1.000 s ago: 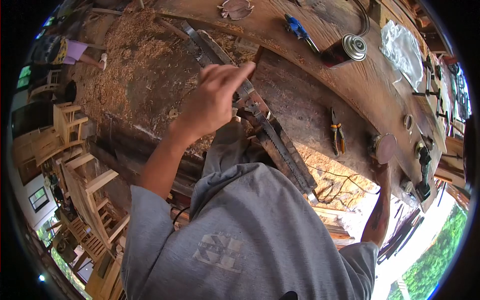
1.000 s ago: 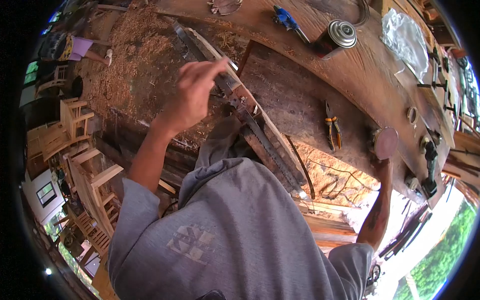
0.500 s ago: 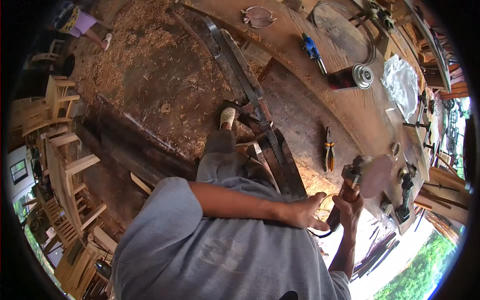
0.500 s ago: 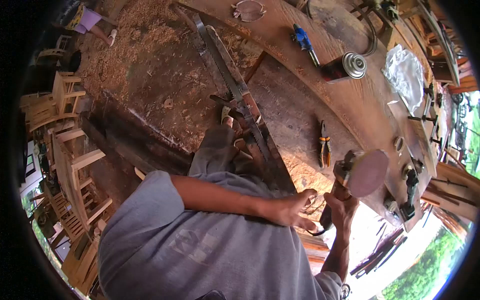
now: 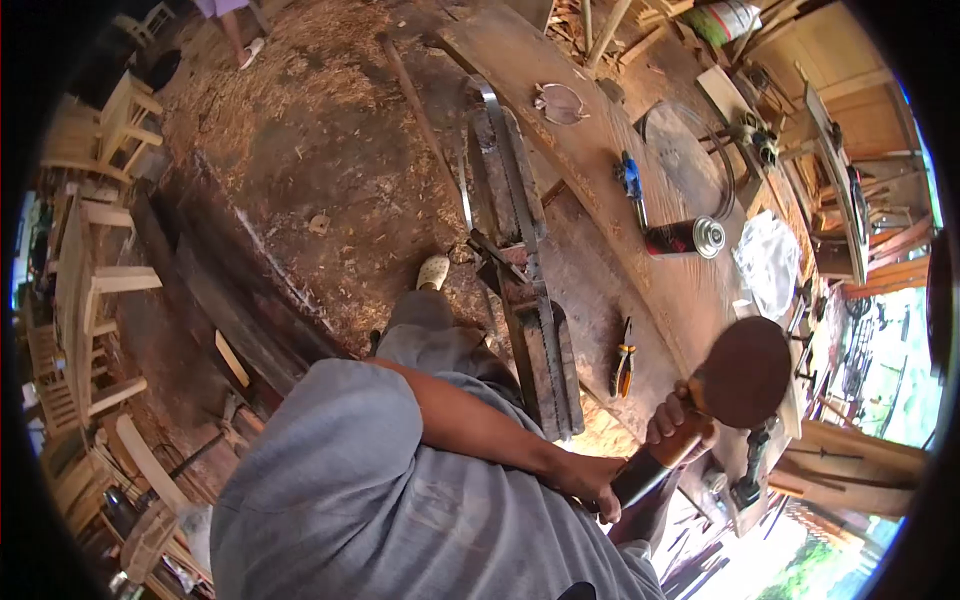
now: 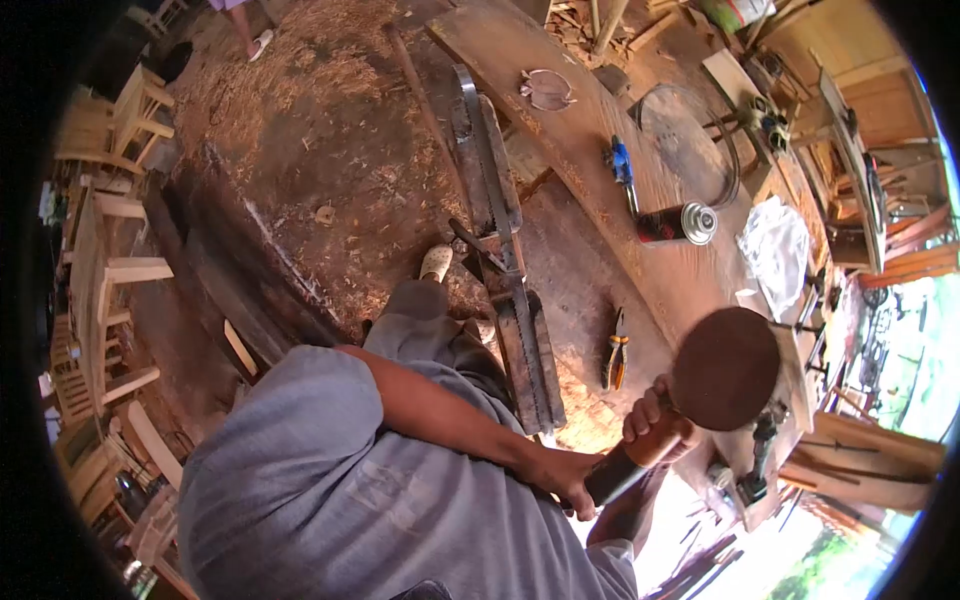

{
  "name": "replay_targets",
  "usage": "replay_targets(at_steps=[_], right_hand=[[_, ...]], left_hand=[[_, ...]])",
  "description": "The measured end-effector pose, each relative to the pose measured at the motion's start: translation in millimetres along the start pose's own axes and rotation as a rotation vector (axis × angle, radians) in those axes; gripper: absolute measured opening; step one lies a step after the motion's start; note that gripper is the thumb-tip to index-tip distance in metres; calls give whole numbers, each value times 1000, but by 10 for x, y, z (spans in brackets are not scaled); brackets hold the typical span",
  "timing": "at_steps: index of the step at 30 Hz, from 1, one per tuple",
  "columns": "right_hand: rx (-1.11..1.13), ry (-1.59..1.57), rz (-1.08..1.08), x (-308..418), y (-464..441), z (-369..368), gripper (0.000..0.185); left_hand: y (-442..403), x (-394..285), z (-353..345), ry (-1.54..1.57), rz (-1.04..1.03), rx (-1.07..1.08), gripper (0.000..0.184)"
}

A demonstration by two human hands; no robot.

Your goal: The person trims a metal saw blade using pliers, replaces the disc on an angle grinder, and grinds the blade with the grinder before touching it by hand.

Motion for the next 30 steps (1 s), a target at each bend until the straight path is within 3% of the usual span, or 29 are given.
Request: replay_targets(at_steps=[2,3,6,10,14,16,18,20,22,24,25,27,28,30], right_hand=[[-293,170,-6,-37,0,20,65],[-361,236,-74,-31,-39,107,62],[-472,542,-143,-56,-285,-43,50],[-511,587,-275,-122,-514,53,49],[-504,623,-359,-144,-707,43,42],[-479,794,-370,-81,-822,1,37],[-444,913,-371,-44,-919,-97,35],[-451,1007,-412,-20,-983,-161,32],[-430,1198,-490,-10,-1040,-175,29],[-401,1190,-498,-27,-1115,-115,29],[-369,1179,-494,-41,-1165,-73,28],[-331,1168,-490,-48,-1263,25,28],[-281,1204,-521,-54,-1297,80,27],[-223,1238,-552,-15,-1366,281,26]], left_hand=[[155,29,217,-263,-51,-553,80],[225,-27,235,-442,-7,-652,100],[290,-209,188,-373,66,-701,88],[243,-192,237,-181,96,-772,74],[156,-173,335,-181,28,-900,61],[185,-305,394,-128,-80,-918,70],[59,-215,447,-41,1,-838,80],[-99,-104,596,-172,-127,-970,100],[-50,-233,764,30,-185,-1033,105],[-91,-269,891,203,-235,-961,85],[-107,-298,945,207,-238,-966,85],[-108,-393,1047,113,-202,-986,58],[-94,-440,1078,114,-202,-990,58],[-97,-452,1117,187,-62,-961,37]])
Point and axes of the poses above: each hand's wrist, its own y-axis away from the middle knuckle, its own z-axis out of the back of the hand, x = y × z, the point moved 6 cm from there along -y, towards the middle knuckle, and after that the axes turned 14 degrees about -y, right-handed, at the moved point
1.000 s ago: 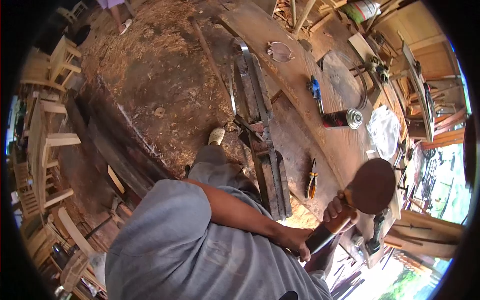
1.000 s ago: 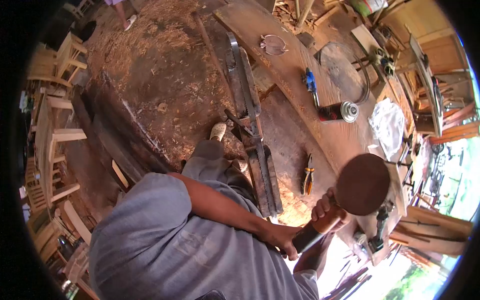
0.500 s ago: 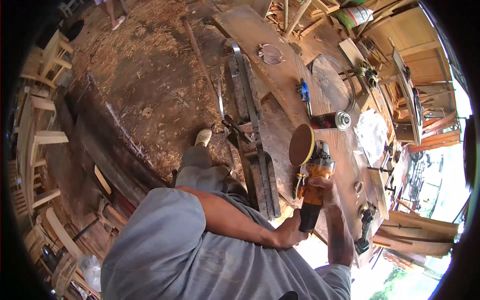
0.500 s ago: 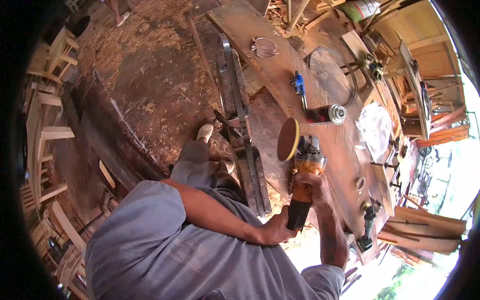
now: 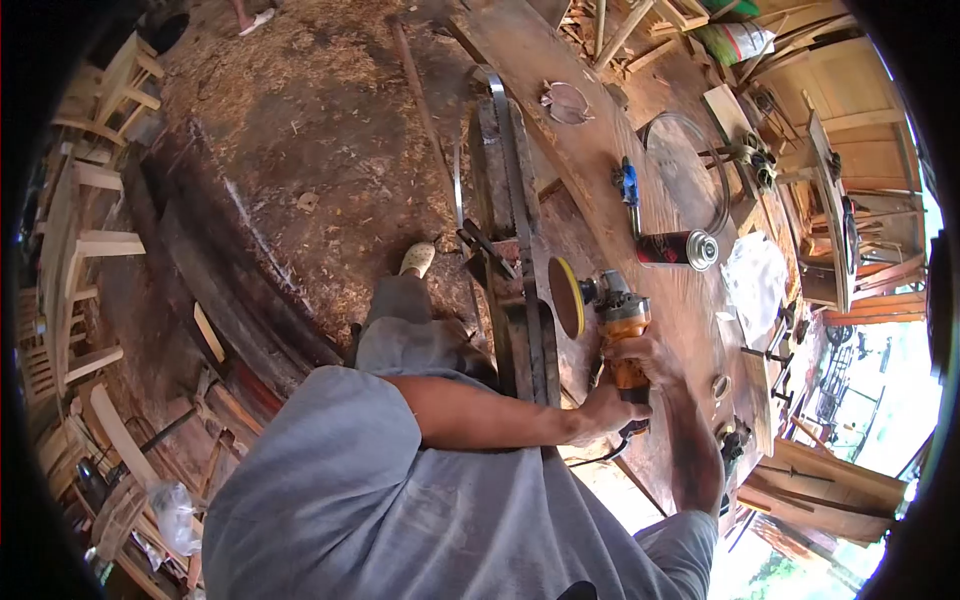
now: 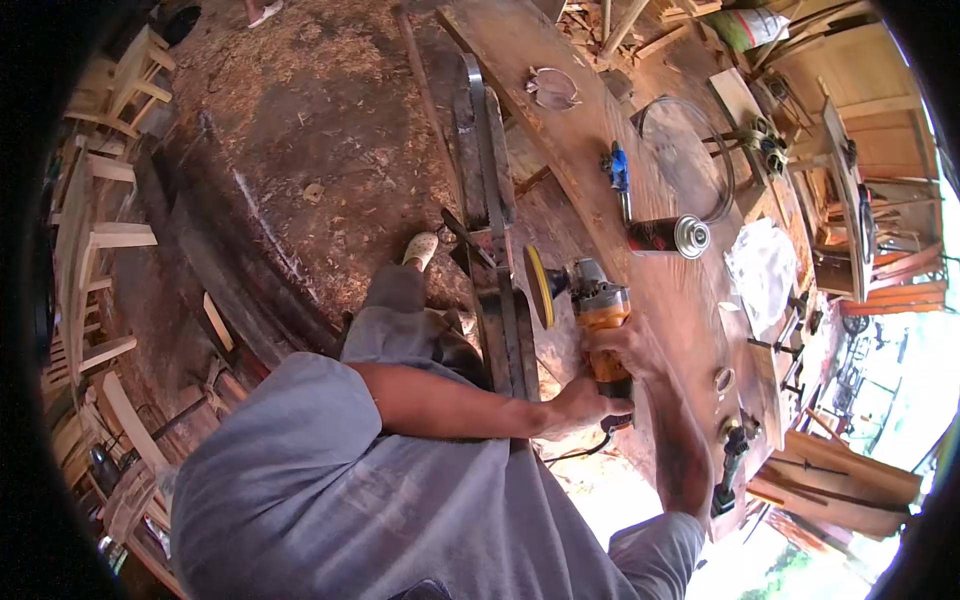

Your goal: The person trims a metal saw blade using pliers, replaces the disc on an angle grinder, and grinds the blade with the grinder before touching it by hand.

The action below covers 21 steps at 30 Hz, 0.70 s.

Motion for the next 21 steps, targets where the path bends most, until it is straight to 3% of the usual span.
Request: replay_targets(at_steps=[3,5,9,11,13,15,16,21], right_hand=[[112,162,130,19,-104,13,25],[83,127,18,46,-119,8,24],[235,372,91,-27,-178,118,20],[-22,96,-69,246,-18,-58,22],[4,-27,-74,174,-5,-34,27],[29,-154,-75,141,27,-54,32],[35,-241,-54,142,41,-95,37],[0,-299,46,171,55,-173,50]], left_hand=[[-216,137,12,1,-103,-170,27],[-338,195,-42,16,-51,-132,28],[-357,143,-91,62,-34,-107,35],[-37,-184,4,-14,-29,-115,35],[48,-224,-4,-95,-25,-120,35],[49,-171,-26,161,-242,-216,34],[59,-162,-20,155,-242,-212,34],[157,-158,-22,156,-201,38,41]])
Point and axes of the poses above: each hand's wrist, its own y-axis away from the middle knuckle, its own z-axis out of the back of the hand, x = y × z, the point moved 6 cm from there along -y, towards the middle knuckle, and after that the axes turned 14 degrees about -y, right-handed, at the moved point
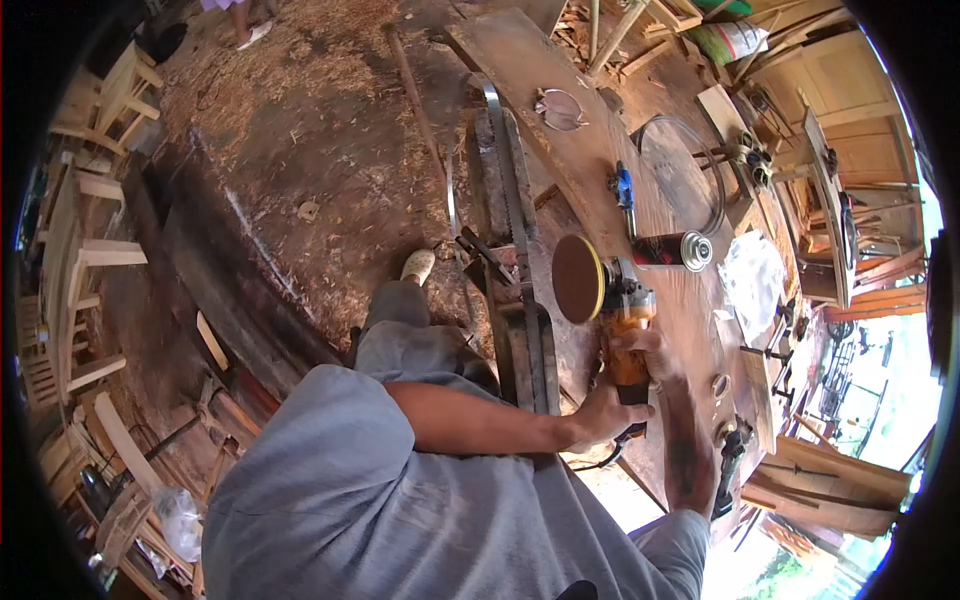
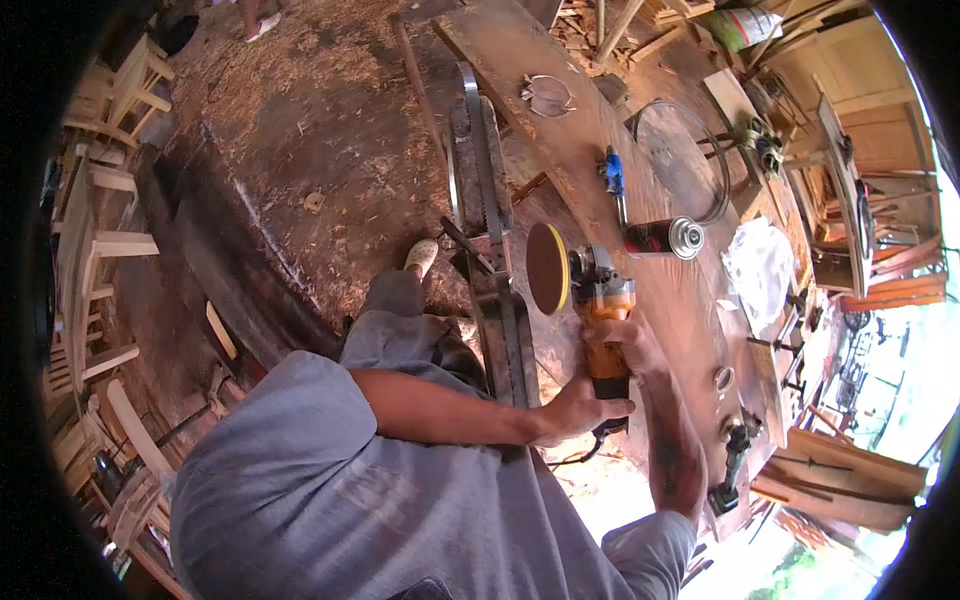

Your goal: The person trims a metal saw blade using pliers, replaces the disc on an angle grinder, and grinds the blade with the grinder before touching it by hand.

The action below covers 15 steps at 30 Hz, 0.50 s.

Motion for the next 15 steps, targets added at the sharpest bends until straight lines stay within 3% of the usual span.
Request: replay_targets(at_steps=[2,7,15], right_hand=[[-14,-38,-115,-70,-7,5,44],[-12,31,-100,81,77,-313,41],[-42,72,-89,70,80,-353,42]], left_hand=[[12,32,46,6,3,1,43],[59,12,97,-21,-1,-19,53],[69,90,113,-24,45,0,46]])
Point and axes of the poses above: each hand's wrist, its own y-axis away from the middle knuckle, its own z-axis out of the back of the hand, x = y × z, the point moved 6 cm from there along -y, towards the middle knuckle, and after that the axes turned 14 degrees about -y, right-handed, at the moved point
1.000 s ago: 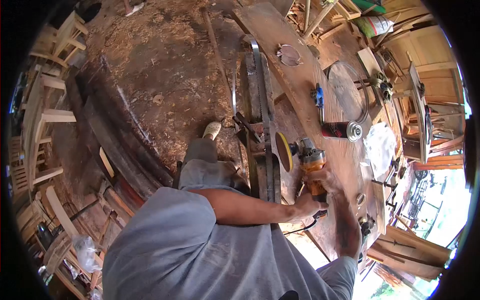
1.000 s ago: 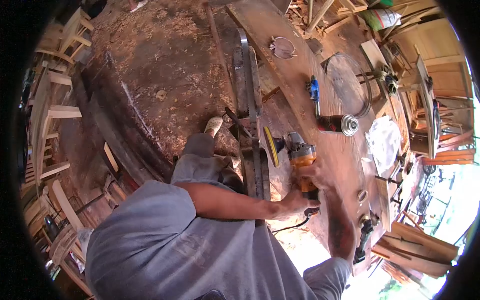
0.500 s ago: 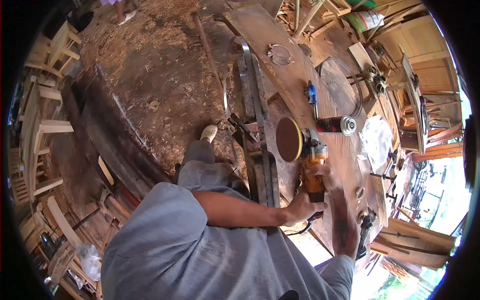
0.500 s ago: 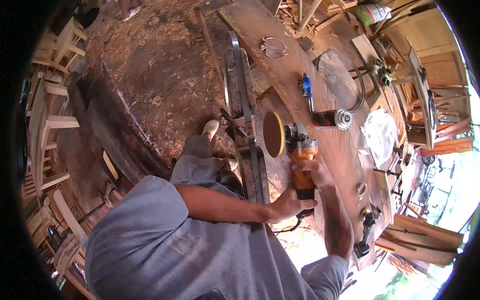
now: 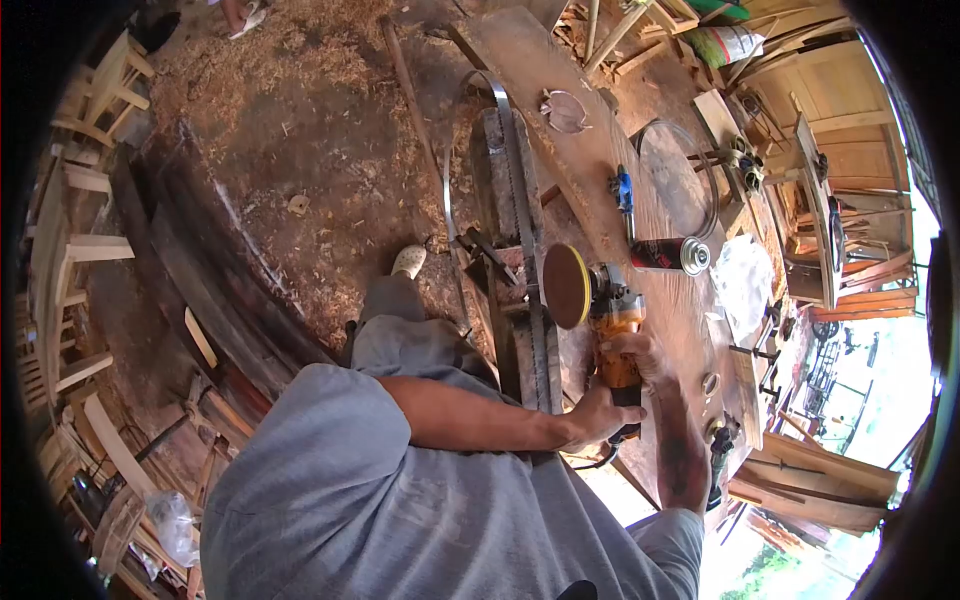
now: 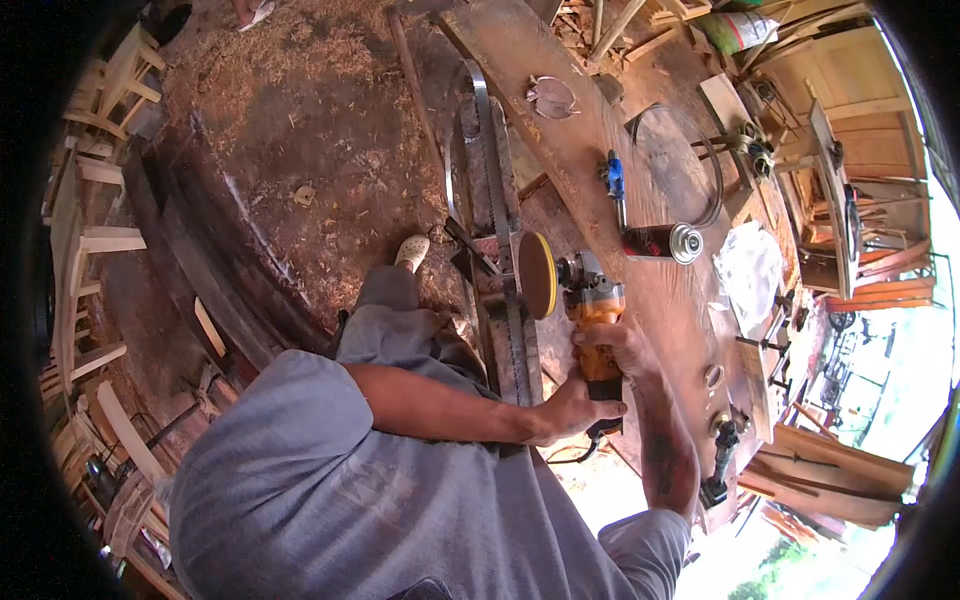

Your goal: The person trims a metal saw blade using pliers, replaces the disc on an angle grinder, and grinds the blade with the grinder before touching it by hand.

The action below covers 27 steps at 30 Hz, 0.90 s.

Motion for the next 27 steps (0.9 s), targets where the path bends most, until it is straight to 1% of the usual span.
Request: replay_targets(at_steps=[3,5,7,8,10,13,18,21,27], right_hand=[[21,-13,-21,31,-1,-59,43],[23,69,11,45,-22,-38,43],[9,44,10,48,2,-79,42],[-6,16,10,52,6,-90,42],[12,35,-6,52,-16,-66,42],[23,61,-37,14,-41,-35,42],[36,42,-70,-35,-64,-23,42],[16,52,-10,44,-27,-86,41],[-19,40,-108,10,-3,-61,39]], left_hand=[[25,-33,18,30,-3,4,42],[52,-80,16,66,-1,11,39],[84,-102,22,35,61,-5,34],[77,-93,14,36,59,-7,34],[52,-76,23,71,12,-86,30],[41,-49,25,62,14,-76,28],[53,-78,30,45,25,-18,26],[87,-130,46,15,34,0,26],[52,-85,45,16,19,-8,27]])
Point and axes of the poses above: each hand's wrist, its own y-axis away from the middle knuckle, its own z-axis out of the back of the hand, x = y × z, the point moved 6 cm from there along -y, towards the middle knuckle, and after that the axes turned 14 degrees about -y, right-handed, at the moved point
